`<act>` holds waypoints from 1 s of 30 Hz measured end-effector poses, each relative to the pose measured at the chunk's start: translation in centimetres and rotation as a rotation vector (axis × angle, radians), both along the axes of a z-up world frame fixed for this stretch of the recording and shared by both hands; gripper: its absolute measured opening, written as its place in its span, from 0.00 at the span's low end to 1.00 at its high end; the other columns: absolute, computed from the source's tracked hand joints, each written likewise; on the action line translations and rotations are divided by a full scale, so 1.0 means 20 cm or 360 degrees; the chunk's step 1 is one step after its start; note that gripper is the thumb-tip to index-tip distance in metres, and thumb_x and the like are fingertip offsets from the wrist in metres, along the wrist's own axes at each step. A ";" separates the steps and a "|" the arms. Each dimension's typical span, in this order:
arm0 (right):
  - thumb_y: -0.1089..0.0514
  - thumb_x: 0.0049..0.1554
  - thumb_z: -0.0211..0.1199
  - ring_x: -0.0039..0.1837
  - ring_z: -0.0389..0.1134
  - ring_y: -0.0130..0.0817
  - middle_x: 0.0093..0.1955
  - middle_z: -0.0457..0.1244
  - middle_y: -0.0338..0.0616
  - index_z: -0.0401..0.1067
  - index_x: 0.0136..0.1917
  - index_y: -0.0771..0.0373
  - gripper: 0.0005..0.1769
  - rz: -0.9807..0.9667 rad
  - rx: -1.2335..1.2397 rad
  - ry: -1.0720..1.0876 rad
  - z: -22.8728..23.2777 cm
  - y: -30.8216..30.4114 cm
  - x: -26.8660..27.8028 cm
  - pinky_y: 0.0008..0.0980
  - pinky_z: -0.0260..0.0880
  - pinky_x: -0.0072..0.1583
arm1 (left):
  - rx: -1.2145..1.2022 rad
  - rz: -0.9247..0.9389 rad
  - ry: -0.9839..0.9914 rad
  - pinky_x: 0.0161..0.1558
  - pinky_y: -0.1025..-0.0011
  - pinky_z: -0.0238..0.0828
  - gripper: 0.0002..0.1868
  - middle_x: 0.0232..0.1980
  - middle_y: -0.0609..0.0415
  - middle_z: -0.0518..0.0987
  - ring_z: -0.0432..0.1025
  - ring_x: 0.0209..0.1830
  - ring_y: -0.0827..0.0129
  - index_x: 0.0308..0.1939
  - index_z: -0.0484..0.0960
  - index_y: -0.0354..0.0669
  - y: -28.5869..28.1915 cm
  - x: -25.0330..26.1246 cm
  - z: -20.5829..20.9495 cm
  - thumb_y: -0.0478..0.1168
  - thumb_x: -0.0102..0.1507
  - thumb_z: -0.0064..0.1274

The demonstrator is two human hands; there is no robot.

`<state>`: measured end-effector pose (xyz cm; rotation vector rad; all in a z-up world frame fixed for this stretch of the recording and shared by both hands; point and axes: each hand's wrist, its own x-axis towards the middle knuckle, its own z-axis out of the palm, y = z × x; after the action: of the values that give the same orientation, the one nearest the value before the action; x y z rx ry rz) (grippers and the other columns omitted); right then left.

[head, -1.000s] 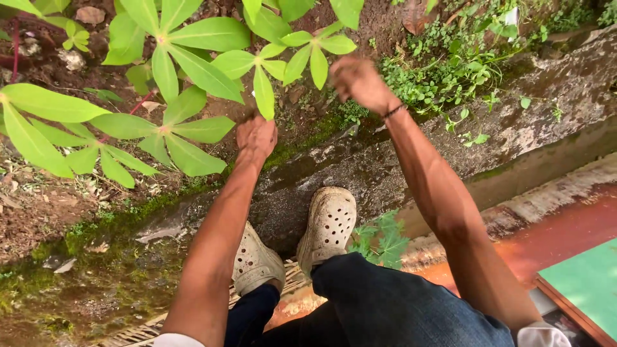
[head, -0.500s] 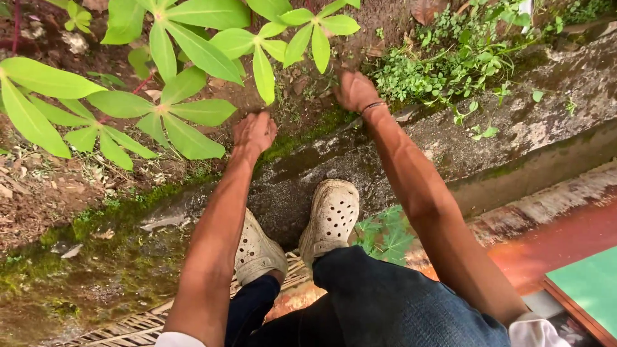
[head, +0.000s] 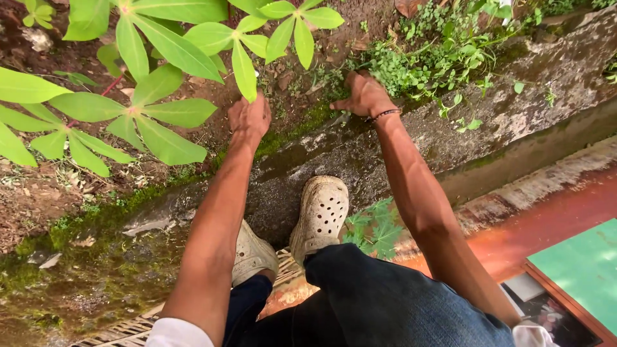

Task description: Pulling out weeds from the garden bed.

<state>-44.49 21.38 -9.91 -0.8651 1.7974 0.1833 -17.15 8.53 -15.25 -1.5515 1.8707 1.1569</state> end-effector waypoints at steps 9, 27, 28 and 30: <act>0.38 0.65 0.57 0.36 0.63 0.35 0.38 0.64 0.45 0.72 0.53 0.60 0.22 0.0375 0.0134 0.0331 -0.28 0.04 0.03 0.39 0.68 0.37 | -0.1202 -0.0287 0.0473 0.46 0.69 0.73 0.04 0.40 0.58 0.78 0.72 0.39 0.70 0.45 0.76 0.51 -0.22 0.71 -0.05 0.43 0.72 0.55; 0.54 0.69 0.53 0.38 0.59 0.35 0.41 0.64 0.50 0.75 0.49 0.62 0.13 -0.0019 -0.0024 -0.0012 0.09 -0.02 -0.27 0.38 0.65 0.40 | 0.0323 0.1337 0.0472 0.19 0.76 0.58 0.14 0.25 0.59 0.69 0.60 0.19 0.78 0.34 0.72 0.40 -0.12 0.82 0.28 0.38 0.74 0.37; 0.53 0.67 0.56 0.39 0.61 0.33 0.40 0.63 0.49 0.74 0.51 0.60 0.10 -0.0136 -0.0096 -0.0027 0.13 0.00 -0.28 0.36 0.68 0.40 | 0.0308 0.1249 0.0522 0.19 0.78 0.59 0.12 0.27 0.60 0.70 0.61 0.20 0.79 0.36 0.71 0.43 -0.11 0.73 0.34 0.39 0.74 0.39; 0.53 0.64 0.59 0.39 0.63 0.31 0.40 0.63 0.48 0.73 0.52 0.58 0.08 -0.0258 -0.0172 -0.0039 0.19 0.05 -0.25 0.34 0.70 0.41 | 0.0294 0.1156 0.0573 0.20 0.80 0.61 0.10 0.28 0.62 0.70 0.62 0.20 0.81 0.39 0.71 0.46 -0.05 0.60 0.36 0.41 0.74 0.40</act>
<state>-49.46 22.30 -6.18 -0.7888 1.8583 -0.0288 -5.11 7.54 -7.99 -2.0885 1.3393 1.9654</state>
